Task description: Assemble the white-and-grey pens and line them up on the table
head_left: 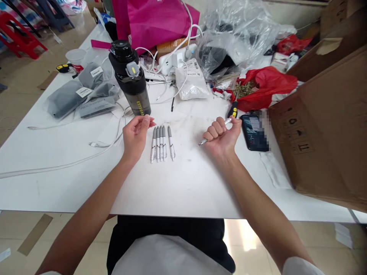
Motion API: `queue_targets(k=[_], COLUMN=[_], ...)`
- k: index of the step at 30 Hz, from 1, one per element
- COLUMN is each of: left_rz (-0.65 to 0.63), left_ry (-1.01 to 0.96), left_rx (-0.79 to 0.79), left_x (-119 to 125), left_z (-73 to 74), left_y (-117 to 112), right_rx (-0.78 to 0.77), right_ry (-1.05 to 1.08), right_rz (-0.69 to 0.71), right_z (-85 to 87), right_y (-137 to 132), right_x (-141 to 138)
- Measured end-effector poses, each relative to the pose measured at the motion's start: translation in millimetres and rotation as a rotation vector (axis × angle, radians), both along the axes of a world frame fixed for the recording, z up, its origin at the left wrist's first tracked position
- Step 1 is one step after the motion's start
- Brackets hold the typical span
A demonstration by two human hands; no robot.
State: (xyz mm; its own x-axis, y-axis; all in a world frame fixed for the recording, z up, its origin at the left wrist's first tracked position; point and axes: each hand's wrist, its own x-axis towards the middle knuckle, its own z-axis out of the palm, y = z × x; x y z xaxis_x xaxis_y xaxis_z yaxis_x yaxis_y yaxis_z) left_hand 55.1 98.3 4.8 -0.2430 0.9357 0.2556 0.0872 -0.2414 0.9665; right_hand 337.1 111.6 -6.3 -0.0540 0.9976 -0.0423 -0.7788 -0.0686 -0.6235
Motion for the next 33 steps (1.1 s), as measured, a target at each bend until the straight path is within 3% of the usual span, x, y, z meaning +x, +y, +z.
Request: queue_targets(k=[5,14,21,27,33], left_rz=[0.004,0.006,-0.033,-0.072,-0.110], left_ry=[0.010,0.013,0.071,0.374,0.661], left_rx=[-0.001,0.003,-0.016,-0.086,-0.189], left_x=[-1.4,-2.5,-6.7,-13.3,-14.7], left_z=[0.0,-0.6,-5.0,-10.8,-11.1], left_y=[1.5,3.3,6.7,7.9,4.5], right_rx=[-0.114,-0.028,-0.054,-0.017,-0.060], right_ry=[0.065,0.000,-0.022,0.132,0.180], right_rz=[-0.021,-0.011,0.001,0.034,-0.018], right_z=[11.1,1.9,6.7,8.9,21.3], right_y=[-3.0,-1.8,0.0,2.0,0.3], right_x=[-4.8,-0.6,-1.3,-4.6,-19.2])
